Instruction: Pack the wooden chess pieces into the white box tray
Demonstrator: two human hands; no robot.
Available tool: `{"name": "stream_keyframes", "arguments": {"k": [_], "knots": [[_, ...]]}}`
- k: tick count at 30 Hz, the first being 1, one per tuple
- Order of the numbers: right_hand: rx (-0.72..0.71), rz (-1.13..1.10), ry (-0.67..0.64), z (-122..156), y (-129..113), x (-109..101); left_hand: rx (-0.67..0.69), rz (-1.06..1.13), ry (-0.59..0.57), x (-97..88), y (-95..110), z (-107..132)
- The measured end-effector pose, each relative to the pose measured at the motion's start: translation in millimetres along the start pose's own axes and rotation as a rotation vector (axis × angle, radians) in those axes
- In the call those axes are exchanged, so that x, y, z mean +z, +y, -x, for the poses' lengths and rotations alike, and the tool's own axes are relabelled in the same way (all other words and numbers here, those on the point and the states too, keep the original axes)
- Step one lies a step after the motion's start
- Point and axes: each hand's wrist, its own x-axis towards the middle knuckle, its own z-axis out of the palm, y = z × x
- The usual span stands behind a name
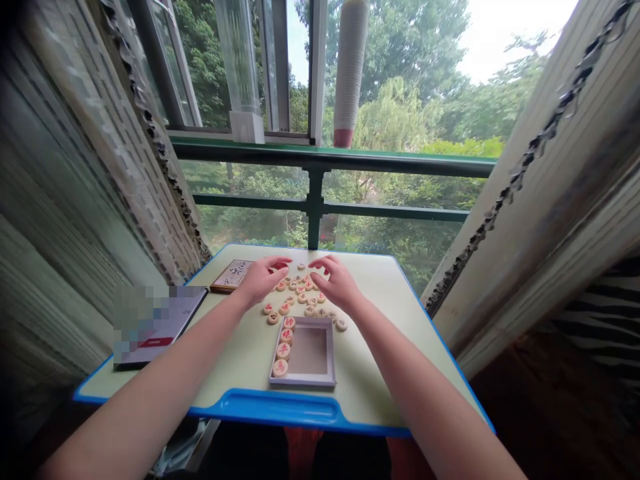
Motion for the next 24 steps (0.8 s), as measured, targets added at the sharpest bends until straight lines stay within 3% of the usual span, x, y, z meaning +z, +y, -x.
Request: {"name": "stream_keyframes", "arguments": {"k": [4, 9, 13, 18, 24], "knots": [[0.018, 0.075, -0.058, -8, 28, 21, 0.052, -0.122, 0.042, 21.0, -31, -15], [0.124, 0.195, -0.183, -7, 44, 42, 0.129, -0.281, -0.031, 30.8, -54, -10], [0.183, 0.311, -0.275, -9, 43, 46, 0.134, -0.379, -0.049, 29.7, -53, -11], [0.133, 0.378, -0.364, -10, 43, 46, 0.178, -0.469, -0.146, 32.5, -48, -10], [0.051, 0.409, -0.368, -9, 44, 48, 0.223, -0.504, -0.231, 37.1, -40, -7]]}}
